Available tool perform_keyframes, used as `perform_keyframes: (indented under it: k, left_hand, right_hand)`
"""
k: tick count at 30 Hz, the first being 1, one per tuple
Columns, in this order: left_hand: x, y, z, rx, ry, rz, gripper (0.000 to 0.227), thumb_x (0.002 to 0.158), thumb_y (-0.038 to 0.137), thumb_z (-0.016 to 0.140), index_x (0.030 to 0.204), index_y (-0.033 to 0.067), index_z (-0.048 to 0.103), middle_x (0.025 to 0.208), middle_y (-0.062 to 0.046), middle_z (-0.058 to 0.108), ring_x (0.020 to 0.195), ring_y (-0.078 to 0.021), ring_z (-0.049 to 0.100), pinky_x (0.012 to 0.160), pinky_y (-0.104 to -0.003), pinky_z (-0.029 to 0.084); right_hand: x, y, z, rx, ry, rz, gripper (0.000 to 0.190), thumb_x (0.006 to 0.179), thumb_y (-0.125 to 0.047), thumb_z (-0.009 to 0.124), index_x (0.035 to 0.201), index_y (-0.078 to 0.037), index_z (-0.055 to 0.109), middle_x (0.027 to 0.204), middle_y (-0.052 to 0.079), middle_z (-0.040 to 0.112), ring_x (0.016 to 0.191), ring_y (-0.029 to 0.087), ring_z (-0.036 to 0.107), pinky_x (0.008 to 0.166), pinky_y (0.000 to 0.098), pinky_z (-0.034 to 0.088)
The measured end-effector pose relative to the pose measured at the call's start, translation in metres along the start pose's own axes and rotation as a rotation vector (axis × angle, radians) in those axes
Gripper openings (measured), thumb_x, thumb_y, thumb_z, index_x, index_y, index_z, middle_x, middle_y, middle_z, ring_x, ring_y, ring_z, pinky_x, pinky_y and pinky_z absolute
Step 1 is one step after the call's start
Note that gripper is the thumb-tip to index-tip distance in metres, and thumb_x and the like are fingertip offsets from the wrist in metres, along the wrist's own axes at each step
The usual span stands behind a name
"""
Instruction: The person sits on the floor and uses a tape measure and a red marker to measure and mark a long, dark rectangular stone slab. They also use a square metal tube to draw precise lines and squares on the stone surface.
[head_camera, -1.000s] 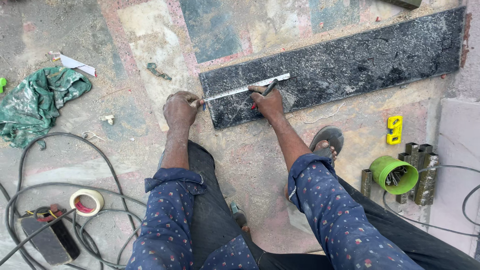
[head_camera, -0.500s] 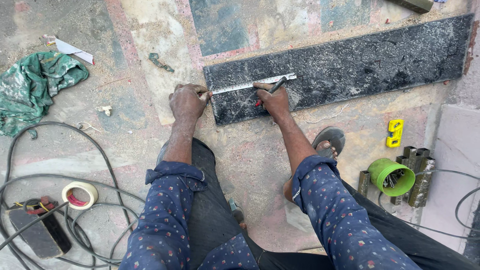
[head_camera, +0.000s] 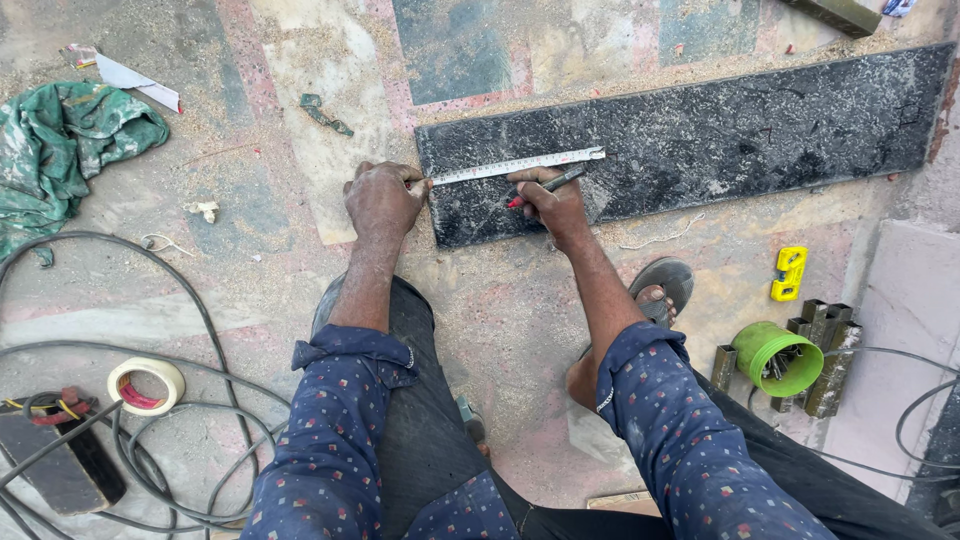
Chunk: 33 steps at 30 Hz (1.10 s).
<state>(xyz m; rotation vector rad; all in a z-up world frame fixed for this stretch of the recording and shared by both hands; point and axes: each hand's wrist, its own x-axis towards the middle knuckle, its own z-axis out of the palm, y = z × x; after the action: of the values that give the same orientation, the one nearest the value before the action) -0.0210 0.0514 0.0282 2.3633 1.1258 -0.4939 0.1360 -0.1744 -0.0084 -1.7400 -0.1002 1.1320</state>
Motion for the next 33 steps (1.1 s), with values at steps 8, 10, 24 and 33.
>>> perform_keyframes:
  k: [8,10,24,33]
  left_hand:
    - [0.001,0.000,-0.001,-0.040,0.004,-0.002,0.019,0.083,0.042,0.084,0.098,0.0303,0.084,0.105,0.007,0.077,0.110,-0.0200,0.062,0.098,-0.044,0.048]
    - [0.001,-0.001,0.000,-0.045,0.012,0.007,0.019,0.083,0.041,0.084,0.098,0.0297,0.084,0.105,0.007,0.077,0.110,-0.0195,0.062,0.098,-0.043,0.048]
    - [0.005,-0.003,0.001,-0.053,-0.036,-0.006,0.019,0.086,0.042,0.082,0.099,0.0284,0.083,0.105,0.006,0.076,0.110,-0.0186,0.061,0.099,-0.042,0.047]
    - [0.005,-0.001,-0.002,-0.059,-0.037,-0.011,0.022,0.085,0.045,0.082,0.098,0.0279,0.084,0.104,0.005,0.076,0.110,-0.0196,0.060,0.098,-0.043,0.047]
  right_hand:
    - [0.003,-0.005,0.046,-0.158,-0.023,-0.224,0.021,0.088,-0.022,0.082,0.102,-0.009,0.076,0.094,0.004,0.077,0.085,0.008,0.073,0.076,0.0260,0.062]
    - [0.004,-0.004,0.053,-0.223,0.007,-0.340,0.018,0.089,-0.021,0.080,0.100,-0.008,0.077,0.094,0.005,0.077,0.084,0.009,0.072,0.075,0.0267,0.061]
    - [0.012,0.011,0.064,-0.440,0.153,-0.620,0.012,0.091,-0.018,0.078,0.090,-0.007,0.074,0.090,0.007,0.079,0.079,0.014,0.079,0.067,0.0275,0.066]
    - [0.010,0.007,0.064,-0.436,0.124,-0.630,0.011,0.091,-0.018,0.077,0.094,-0.007,0.076,0.093,0.007,0.079,0.082,0.014,0.079,0.070,0.0282,0.066]
